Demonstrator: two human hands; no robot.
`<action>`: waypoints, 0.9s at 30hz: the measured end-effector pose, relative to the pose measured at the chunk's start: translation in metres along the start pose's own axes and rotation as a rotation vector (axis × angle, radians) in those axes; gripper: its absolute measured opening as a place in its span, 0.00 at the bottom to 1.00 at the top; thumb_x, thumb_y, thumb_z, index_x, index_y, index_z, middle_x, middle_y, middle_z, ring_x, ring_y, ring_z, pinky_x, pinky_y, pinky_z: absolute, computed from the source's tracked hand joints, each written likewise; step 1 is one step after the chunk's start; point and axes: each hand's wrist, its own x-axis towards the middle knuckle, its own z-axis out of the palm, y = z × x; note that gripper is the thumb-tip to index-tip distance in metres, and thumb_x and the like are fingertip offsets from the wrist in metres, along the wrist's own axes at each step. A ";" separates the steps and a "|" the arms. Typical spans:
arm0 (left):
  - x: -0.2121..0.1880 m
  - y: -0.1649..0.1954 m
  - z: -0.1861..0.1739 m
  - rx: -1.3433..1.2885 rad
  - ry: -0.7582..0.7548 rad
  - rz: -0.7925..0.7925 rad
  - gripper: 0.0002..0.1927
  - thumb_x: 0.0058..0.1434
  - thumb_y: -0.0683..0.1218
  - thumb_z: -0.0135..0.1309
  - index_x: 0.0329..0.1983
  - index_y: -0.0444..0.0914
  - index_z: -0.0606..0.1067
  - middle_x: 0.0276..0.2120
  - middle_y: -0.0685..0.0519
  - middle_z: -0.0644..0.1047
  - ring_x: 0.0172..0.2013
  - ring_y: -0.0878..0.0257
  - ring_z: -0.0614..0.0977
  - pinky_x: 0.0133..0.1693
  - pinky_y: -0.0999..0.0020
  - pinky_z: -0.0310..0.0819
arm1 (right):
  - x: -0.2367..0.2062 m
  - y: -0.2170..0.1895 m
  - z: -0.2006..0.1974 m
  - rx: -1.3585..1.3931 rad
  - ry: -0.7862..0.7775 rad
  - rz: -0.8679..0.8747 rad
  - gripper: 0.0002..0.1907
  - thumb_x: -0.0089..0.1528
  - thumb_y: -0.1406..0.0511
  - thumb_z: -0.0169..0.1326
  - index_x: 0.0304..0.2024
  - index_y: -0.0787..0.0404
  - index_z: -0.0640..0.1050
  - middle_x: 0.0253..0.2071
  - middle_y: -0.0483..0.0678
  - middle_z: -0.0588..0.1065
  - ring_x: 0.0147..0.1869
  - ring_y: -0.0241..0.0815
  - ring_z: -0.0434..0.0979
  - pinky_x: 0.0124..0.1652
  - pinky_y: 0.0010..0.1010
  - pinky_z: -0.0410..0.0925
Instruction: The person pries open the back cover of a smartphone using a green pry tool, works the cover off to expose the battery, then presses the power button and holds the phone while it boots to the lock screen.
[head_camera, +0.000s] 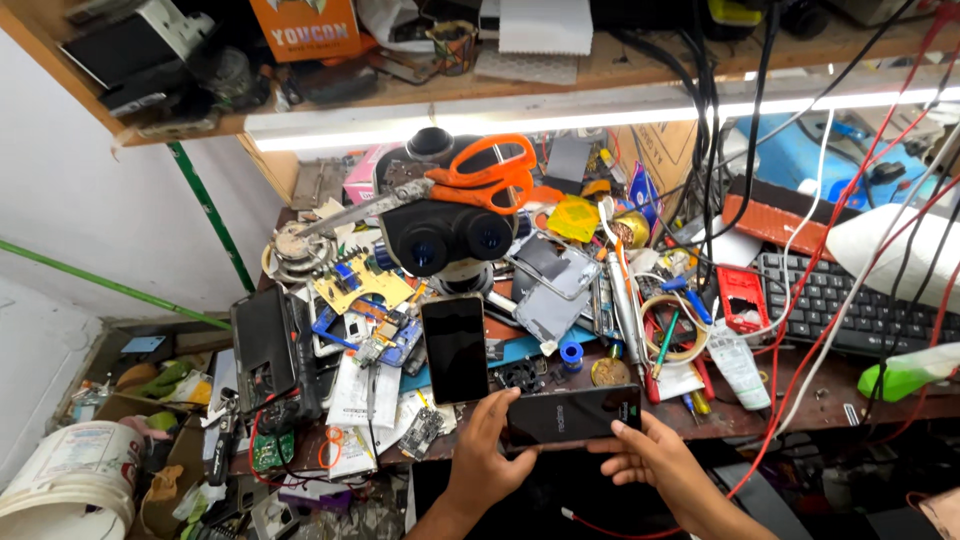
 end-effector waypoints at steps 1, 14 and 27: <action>0.000 0.000 0.000 0.003 -0.001 0.001 0.40 0.46 0.40 0.68 0.64 0.34 0.67 0.56 0.41 0.74 0.48 0.50 0.83 0.45 0.62 0.81 | 0.000 0.002 -0.001 0.019 0.002 -0.001 0.20 0.64 0.55 0.54 0.54 0.58 0.73 0.44 0.58 0.84 0.34 0.41 0.82 0.36 0.31 0.75; 0.001 -0.006 0.000 0.016 0.005 0.046 0.39 0.48 0.41 0.69 0.64 0.34 0.67 0.55 0.41 0.74 0.49 0.51 0.83 0.45 0.64 0.81 | 0.011 0.012 -0.005 0.008 -0.001 -0.037 0.20 0.63 0.57 0.53 0.53 0.61 0.74 0.45 0.56 0.84 0.37 0.40 0.82 0.37 0.31 0.75; 0.002 -0.011 0.003 0.035 0.006 0.042 0.39 0.48 0.40 0.70 0.64 0.35 0.67 0.56 0.43 0.74 0.47 0.52 0.83 0.43 0.65 0.81 | 0.023 0.023 -0.014 -0.006 -0.019 -0.064 0.20 0.63 0.57 0.52 0.53 0.62 0.73 0.46 0.57 0.84 0.37 0.40 0.82 0.37 0.31 0.74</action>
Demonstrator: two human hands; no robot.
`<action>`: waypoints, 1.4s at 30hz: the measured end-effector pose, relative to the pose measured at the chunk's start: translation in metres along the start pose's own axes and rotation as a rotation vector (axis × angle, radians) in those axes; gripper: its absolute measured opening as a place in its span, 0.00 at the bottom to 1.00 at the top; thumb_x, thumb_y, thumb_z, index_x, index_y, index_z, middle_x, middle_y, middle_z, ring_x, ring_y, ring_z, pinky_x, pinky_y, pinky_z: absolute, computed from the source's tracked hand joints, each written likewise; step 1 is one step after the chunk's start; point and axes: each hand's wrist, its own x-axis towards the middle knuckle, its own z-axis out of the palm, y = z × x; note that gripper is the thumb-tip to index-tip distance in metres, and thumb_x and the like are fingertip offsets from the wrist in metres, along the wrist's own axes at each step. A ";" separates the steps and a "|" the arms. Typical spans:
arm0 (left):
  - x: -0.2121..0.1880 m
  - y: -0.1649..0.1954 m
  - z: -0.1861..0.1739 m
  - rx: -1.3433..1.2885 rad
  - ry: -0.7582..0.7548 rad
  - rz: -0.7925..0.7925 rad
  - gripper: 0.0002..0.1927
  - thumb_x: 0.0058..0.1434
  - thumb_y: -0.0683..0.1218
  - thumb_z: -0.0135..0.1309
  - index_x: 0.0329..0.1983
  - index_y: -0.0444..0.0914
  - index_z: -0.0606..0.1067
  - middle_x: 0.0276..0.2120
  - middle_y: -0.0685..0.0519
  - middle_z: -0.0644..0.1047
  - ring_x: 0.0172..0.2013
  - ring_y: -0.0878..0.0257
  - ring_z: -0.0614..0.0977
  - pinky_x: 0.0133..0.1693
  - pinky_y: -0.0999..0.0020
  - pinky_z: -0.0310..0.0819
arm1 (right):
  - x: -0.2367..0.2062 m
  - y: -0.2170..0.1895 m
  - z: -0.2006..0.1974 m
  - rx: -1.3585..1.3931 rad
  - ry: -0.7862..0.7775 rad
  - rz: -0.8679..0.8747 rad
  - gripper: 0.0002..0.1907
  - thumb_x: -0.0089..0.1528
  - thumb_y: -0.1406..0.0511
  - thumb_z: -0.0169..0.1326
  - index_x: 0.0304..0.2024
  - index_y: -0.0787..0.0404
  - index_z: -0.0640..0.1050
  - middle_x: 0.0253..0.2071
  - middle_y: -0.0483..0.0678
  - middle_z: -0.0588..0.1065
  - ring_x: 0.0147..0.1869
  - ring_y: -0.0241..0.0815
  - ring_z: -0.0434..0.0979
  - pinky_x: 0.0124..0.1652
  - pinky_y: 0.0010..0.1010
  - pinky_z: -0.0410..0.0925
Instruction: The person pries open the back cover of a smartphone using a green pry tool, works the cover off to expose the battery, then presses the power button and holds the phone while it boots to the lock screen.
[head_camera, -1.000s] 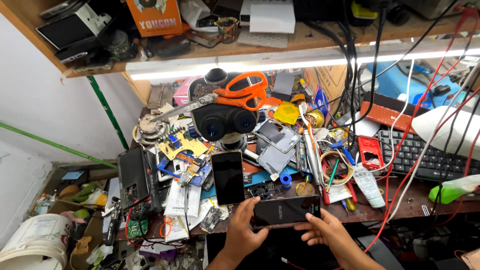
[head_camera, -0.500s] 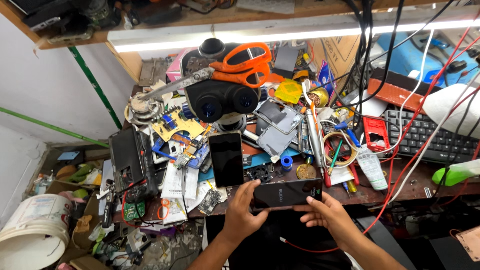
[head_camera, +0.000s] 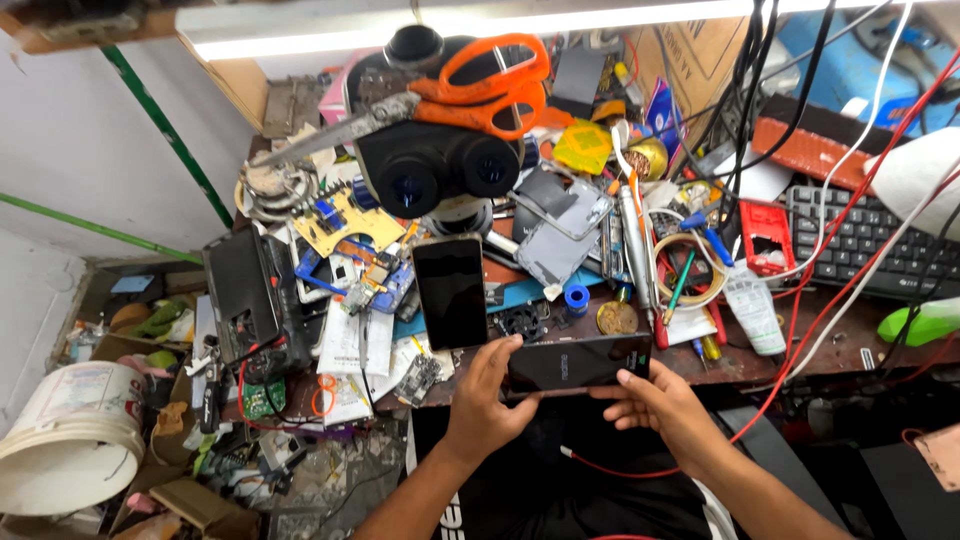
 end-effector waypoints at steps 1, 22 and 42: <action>0.000 -0.002 0.001 -0.001 -0.002 -0.007 0.39 0.48 0.40 0.70 0.64 0.36 0.67 0.57 0.43 0.75 0.47 0.52 0.83 0.43 0.65 0.81 | 0.001 0.001 -0.001 0.002 0.000 -0.001 0.20 0.63 0.57 0.52 0.53 0.62 0.73 0.46 0.57 0.84 0.37 0.40 0.83 0.37 0.31 0.74; -0.037 -0.079 0.023 -0.025 -0.099 0.033 0.42 0.61 0.36 0.72 0.71 0.44 0.61 0.65 0.56 0.69 0.62 0.62 0.76 0.61 0.78 0.80 | 0.035 0.044 -0.013 -0.004 -0.163 -0.222 0.21 0.72 0.64 0.48 0.64 0.67 0.64 0.54 0.66 0.77 0.47 0.51 0.82 0.47 0.37 0.77; -0.026 -0.080 0.034 -0.012 -0.096 0.037 0.41 0.62 0.36 0.75 0.70 0.41 0.62 0.65 0.52 0.70 0.64 0.59 0.77 0.63 0.72 0.79 | 0.043 0.044 -0.025 0.046 -0.180 -0.183 0.24 0.65 0.77 0.42 0.65 0.73 0.64 0.55 0.72 0.75 0.47 0.53 0.82 0.51 0.35 0.76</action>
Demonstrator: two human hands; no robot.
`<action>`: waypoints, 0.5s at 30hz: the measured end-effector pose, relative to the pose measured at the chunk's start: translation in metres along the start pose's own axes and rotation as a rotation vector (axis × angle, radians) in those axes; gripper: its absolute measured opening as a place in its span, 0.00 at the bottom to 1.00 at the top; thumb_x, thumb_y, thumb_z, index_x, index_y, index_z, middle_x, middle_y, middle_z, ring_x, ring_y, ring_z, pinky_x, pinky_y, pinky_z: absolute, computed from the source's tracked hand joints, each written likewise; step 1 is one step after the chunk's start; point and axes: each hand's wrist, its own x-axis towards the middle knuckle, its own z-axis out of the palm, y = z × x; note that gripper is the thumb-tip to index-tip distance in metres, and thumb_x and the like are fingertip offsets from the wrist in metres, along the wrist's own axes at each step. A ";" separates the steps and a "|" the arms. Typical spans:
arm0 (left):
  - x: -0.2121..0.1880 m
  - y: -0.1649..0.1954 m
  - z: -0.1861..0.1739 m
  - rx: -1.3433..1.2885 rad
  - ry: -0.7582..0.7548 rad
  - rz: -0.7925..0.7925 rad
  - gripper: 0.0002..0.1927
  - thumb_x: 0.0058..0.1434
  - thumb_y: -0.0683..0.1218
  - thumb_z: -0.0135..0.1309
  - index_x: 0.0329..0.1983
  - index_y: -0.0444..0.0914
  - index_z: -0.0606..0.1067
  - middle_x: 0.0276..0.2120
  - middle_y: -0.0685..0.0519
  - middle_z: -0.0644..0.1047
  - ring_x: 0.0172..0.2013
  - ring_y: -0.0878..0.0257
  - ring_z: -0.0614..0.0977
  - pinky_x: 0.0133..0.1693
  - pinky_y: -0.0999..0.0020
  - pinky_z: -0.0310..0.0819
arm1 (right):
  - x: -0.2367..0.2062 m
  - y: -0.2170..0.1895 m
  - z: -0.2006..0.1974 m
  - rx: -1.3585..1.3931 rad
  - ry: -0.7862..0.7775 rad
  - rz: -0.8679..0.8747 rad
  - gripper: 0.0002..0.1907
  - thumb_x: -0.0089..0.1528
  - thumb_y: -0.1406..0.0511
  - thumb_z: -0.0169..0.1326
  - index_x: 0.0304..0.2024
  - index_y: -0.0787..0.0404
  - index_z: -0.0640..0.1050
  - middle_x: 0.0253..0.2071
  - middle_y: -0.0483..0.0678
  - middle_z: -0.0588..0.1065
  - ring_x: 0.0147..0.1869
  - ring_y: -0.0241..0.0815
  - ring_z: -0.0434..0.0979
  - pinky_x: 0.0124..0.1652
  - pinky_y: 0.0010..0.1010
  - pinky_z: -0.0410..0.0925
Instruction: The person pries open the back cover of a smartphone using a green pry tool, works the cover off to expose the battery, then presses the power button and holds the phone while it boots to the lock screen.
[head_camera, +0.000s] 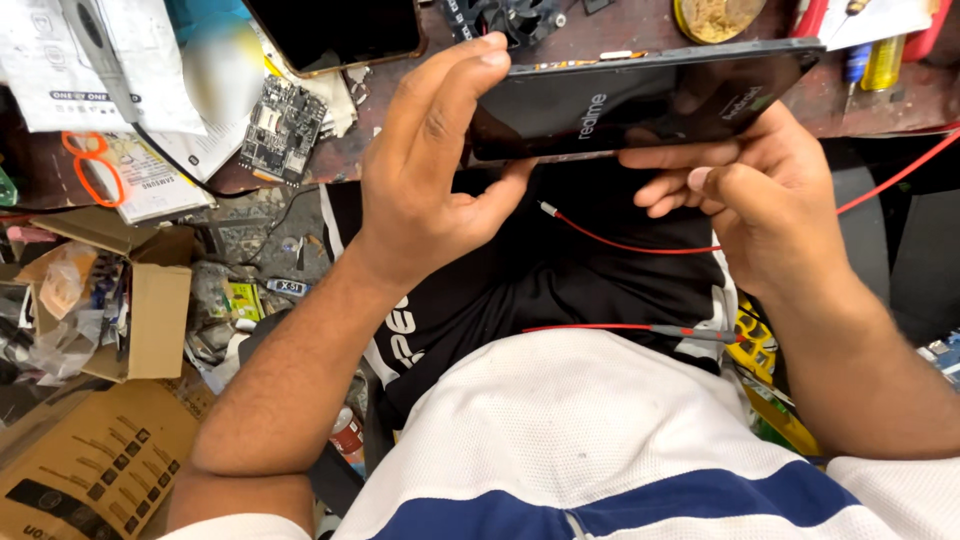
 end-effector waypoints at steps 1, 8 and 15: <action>0.000 0.001 0.000 0.003 0.003 0.005 0.41 0.62 0.36 0.75 0.70 0.41 0.62 0.65 0.52 0.70 0.64 0.59 0.77 0.63 0.72 0.80 | 0.000 0.000 0.000 0.009 0.008 0.008 0.23 0.65 0.76 0.42 0.64 0.72 0.64 0.56 0.72 0.75 0.48 0.53 0.82 0.50 0.35 0.76; 0.003 0.005 0.000 0.010 0.009 0.006 0.42 0.60 0.37 0.75 0.72 0.41 0.63 0.63 0.51 0.70 0.62 0.59 0.78 0.61 0.73 0.81 | 0.001 -0.004 0.002 0.015 0.029 0.043 0.23 0.63 0.76 0.39 0.62 0.73 0.67 0.55 0.71 0.76 0.47 0.53 0.82 0.49 0.36 0.76; 0.002 0.005 -0.001 0.011 0.015 0.004 0.42 0.60 0.36 0.74 0.72 0.41 0.62 0.63 0.51 0.70 0.63 0.59 0.77 0.62 0.73 0.80 | 0.000 -0.007 0.006 0.001 0.036 0.027 0.22 0.64 0.76 0.39 0.61 0.72 0.66 0.55 0.71 0.76 0.48 0.52 0.82 0.49 0.37 0.76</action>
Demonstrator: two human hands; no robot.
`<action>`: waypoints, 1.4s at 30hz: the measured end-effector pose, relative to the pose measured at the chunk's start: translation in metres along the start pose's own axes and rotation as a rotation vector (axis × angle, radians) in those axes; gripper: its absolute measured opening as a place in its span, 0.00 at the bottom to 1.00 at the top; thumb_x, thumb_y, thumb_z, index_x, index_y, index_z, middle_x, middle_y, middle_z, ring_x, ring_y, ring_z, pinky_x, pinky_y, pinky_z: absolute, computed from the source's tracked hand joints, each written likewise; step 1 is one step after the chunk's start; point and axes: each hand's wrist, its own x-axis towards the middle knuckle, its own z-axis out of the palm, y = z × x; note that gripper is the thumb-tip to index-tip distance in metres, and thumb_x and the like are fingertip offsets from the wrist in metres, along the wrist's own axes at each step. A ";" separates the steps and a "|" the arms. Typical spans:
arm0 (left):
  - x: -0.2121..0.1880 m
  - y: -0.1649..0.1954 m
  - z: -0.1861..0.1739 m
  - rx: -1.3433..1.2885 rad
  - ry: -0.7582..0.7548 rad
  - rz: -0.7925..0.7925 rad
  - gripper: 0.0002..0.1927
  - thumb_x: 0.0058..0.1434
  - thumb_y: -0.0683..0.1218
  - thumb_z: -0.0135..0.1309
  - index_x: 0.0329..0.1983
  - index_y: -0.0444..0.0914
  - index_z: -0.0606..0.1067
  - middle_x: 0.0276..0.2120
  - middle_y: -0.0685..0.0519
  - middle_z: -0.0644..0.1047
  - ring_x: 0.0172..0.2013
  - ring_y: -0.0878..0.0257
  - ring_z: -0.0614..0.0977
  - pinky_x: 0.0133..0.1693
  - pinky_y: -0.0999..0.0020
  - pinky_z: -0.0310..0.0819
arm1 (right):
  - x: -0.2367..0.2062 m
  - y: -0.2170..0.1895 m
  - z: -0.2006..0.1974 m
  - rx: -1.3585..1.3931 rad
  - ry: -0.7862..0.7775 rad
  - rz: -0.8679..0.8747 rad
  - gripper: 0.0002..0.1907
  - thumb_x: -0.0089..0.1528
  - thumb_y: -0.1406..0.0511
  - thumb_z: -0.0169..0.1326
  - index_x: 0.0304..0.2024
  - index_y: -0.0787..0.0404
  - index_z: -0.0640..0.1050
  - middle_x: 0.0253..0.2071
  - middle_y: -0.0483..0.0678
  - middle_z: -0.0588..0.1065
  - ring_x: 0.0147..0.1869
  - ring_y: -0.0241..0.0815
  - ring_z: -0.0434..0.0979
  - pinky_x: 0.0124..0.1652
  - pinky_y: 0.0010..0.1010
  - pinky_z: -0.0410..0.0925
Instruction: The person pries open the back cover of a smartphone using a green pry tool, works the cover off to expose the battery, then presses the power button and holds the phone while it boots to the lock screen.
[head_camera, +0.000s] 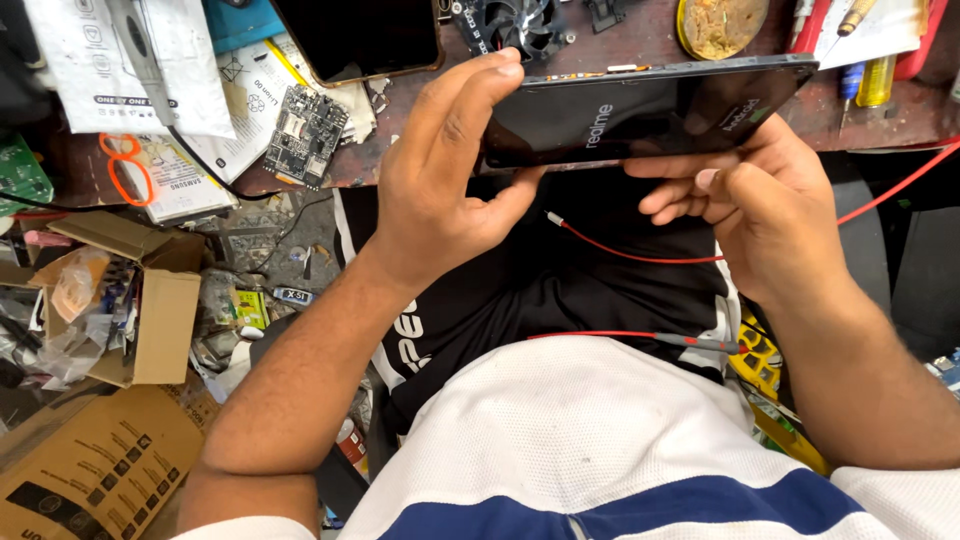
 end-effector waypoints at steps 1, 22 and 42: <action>0.000 -0.001 0.000 -0.004 -0.001 0.000 0.42 0.60 0.37 0.74 0.72 0.41 0.62 0.64 0.51 0.70 0.63 0.59 0.77 0.62 0.73 0.80 | 0.000 0.000 0.000 -0.002 -0.003 0.000 0.22 0.64 0.76 0.38 0.61 0.72 0.66 0.55 0.71 0.76 0.48 0.52 0.82 0.50 0.36 0.76; 0.004 0.008 -0.004 0.001 0.003 0.000 0.41 0.59 0.37 0.74 0.71 0.40 0.62 0.62 0.50 0.71 0.62 0.57 0.77 0.61 0.71 0.80 | -0.002 -0.005 0.002 -0.005 0.006 0.030 0.23 0.62 0.76 0.39 0.60 0.72 0.68 0.55 0.70 0.76 0.47 0.51 0.82 0.48 0.36 0.76; 0.008 0.012 -0.006 -0.001 0.006 -0.007 0.41 0.57 0.37 0.73 0.70 0.40 0.63 0.64 0.48 0.71 0.61 0.56 0.78 0.60 0.71 0.80 | -0.001 -0.007 0.003 -0.007 0.001 0.030 0.26 0.59 0.77 0.38 0.61 0.73 0.68 0.55 0.69 0.76 0.46 0.51 0.82 0.47 0.35 0.76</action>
